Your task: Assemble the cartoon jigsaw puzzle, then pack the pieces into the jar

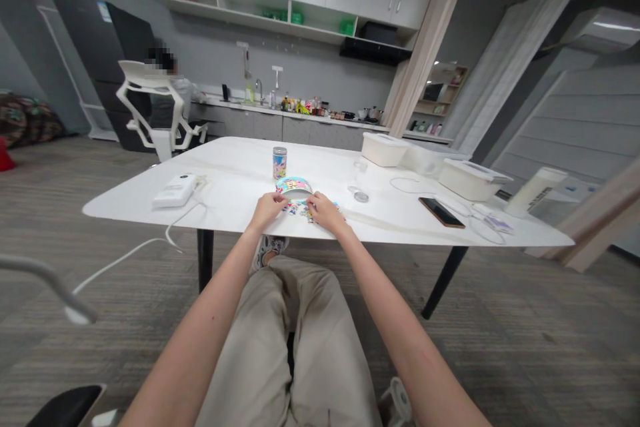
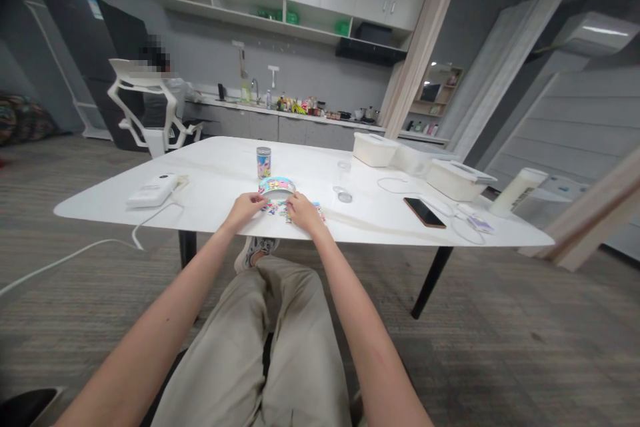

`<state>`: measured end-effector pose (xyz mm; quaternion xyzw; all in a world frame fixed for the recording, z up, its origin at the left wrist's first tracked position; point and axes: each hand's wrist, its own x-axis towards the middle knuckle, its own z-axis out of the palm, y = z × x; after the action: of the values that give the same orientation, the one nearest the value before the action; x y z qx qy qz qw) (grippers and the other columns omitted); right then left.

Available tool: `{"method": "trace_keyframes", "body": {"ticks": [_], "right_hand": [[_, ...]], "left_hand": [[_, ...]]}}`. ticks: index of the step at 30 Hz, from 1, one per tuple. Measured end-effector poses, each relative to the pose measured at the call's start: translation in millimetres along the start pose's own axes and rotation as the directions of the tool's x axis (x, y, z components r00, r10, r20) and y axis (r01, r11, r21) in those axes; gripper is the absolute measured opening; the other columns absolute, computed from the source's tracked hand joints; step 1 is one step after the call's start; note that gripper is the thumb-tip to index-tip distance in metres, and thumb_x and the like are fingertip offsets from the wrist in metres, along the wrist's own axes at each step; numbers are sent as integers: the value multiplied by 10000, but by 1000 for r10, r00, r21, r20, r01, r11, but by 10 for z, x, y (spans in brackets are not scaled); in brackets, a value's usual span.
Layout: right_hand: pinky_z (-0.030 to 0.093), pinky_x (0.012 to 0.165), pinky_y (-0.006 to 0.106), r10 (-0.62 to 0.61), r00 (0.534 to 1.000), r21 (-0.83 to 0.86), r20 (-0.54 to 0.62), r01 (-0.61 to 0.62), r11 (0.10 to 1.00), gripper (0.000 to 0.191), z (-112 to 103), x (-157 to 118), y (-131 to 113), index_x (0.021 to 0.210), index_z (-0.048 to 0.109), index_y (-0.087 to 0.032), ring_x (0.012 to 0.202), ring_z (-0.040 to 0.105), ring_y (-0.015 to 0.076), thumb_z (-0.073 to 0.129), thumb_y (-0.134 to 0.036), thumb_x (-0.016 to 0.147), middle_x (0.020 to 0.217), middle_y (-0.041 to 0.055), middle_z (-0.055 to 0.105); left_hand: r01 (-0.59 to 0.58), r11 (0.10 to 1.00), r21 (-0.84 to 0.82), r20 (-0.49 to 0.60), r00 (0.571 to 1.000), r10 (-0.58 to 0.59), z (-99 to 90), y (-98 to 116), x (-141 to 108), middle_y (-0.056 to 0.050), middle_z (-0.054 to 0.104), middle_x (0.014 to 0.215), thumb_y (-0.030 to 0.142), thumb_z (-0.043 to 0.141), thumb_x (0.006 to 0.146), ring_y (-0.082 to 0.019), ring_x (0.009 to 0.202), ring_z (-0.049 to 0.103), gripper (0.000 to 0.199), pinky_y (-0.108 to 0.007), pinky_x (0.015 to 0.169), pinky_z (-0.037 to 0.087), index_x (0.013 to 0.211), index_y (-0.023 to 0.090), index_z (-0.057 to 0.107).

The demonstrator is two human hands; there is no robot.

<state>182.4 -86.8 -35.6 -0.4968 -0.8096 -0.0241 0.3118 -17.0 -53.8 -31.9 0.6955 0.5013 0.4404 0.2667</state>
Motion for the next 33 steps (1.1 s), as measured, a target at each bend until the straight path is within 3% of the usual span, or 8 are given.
{"method": "trace_keyframes", "body": {"ticks": [3, 9, 12, 15, 20, 23, 28, 33], "right_hand": [[434, 933, 329, -5, 1000, 16, 22, 4, 1000, 204, -2, 4, -3, 941, 677, -143, 999, 571, 198, 484, -95, 899, 1000, 104, 609], [445, 913, 334, -20, 1000, 75, 11, 19, 997, 220, -11, 4, 0, 1004, 693, -172, 958, 605, 199, 531, -101, 873, 993, 94, 665], [457, 852, 316, 1, 1000, 116, -9, 1, 993, 277, -12, -1, 1, 1088, 646, -173, 848, 611, 178, 550, -85, 843, 927, 62, 682], [459, 791, 297, 17, 1000, 136, -3, -16, 991, 214, -2, 0, 9, 1016, 640, -179, 790, 602, 167, 556, -100, 835, 866, 40, 676], [447, 856, 323, 2, 1000, 85, -17, -1, 996, 133, 15, 11, 41, 875, 654, -181, 880, 591, 187, 530, -135, 863, 906, 65, 658], [447, 871, 325, 62, 994, 53, -93, -58, 997, 176, 8, 3, 67, 919, 655, -173, 899, 586, 193, 483, -150, 892, 933, 79, 643], [439, 907, 327, 165, 972, 8, -165, -166, 986, 228, 1, -37, 99, 952, 664, -176, 947, 573, 200, 454, -132, 875, 960, 82, 629], [411, 958, 353, 101, 995, -57, -24, -102, 993, 208, 3, -51, 73, 971, 674, -164, 1022, 561, 224, 486, -157, 881, 1040, 109, 636]], "left_hand": [[5, 1000, -11, 18, 1000, -5, -3, 12, -9, -29, 687, 649, 281, 654, 652, -196, 684, 625, 119, -275, 660, 422, 702, 186, 705], [-29, 997, -73, -51, 998, 25, 2, -24, -2, -15, 647, 596, 228, 695, 608, -182, 615, 587, 78, -283, 636, 427, 673, 184, 694], [-19, 1000, -8, -84, 996, 18, 11, -53, 19, -18, 642, 651, 185, 683, 600, -180, 653, 581, 121, -283, 663, 438, 720, 173, 700], [-58, 996, 74, -106, 992, 66, 19, -64, 28, -38, 643, 770, 189, 672, 623, -179, 708, 575, 219, -284, 698, 449, 835, 151, 713], [-276, 954, 115, 149, 955, 258, 55, -17, -16, -60, 658, 878, 310, 667, 711, -213, 832, 584, 264, -314, 805, 450, 934, 197, 752], [-350, 914, 206, 215, 927, 307, 83, 16, -53, -68, 662, 912, 306, 680, 700, -256, 916, 574, 247, -366, 901, 420, 918, 237, 775], [-341, 909, 240, 196, 934, 298, 94, 33, -58, -65, 670, 877, 310, 672, 708, -261, 938, 569, 167, -372, 929, 411, 819, 238, 774], [-237, 963, 129, 106, 969, 224, 93, 3, 3, -66, 680, 766, 264, 587, 767, -224, 785, 594, 157, -327, 805, 447, 695, 193, 708]]}}
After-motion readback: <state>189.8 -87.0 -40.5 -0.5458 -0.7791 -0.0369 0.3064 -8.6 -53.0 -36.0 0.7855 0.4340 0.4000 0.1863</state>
